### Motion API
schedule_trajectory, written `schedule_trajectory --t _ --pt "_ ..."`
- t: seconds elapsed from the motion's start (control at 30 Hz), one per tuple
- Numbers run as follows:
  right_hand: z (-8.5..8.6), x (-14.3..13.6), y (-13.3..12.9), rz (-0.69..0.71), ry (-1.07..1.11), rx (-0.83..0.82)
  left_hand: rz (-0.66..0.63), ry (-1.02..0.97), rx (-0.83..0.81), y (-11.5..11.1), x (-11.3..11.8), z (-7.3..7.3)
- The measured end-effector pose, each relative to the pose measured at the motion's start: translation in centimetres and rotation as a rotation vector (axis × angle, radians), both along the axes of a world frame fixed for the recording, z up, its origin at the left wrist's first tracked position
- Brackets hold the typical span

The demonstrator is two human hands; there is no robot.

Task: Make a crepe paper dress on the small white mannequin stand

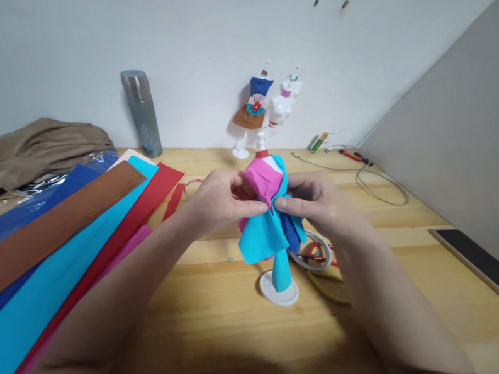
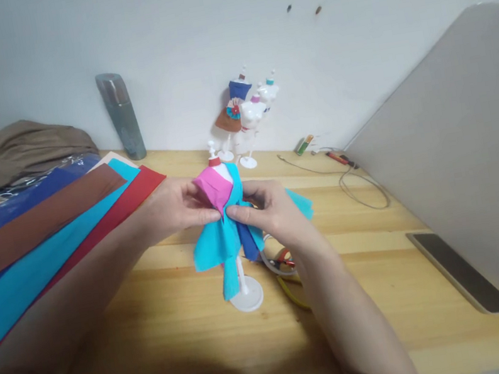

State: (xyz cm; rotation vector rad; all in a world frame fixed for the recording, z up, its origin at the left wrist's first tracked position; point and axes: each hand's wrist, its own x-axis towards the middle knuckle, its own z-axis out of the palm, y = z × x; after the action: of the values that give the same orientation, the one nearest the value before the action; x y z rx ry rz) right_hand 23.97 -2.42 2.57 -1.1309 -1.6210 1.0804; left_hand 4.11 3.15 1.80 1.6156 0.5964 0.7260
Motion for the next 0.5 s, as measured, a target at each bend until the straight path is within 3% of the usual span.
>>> schedule_trajectory --t 0.23,0.37,0.5 --pt "-1.1 0.4 0.4 -0.038 0.12 0.042 0.066 -0.04 -0.031 -0.1 0.7 -0.1" --pt "-1.7 0.5 0.5 0.021 0.212 0.058 0.149 -0.015 0.057 -0.3 0.6 0.0" --pt "-1.8 0.1 0.3 -0.021 0.257 0.075 0.193 -0.024 0.177 -0.5 0.3 0.2"
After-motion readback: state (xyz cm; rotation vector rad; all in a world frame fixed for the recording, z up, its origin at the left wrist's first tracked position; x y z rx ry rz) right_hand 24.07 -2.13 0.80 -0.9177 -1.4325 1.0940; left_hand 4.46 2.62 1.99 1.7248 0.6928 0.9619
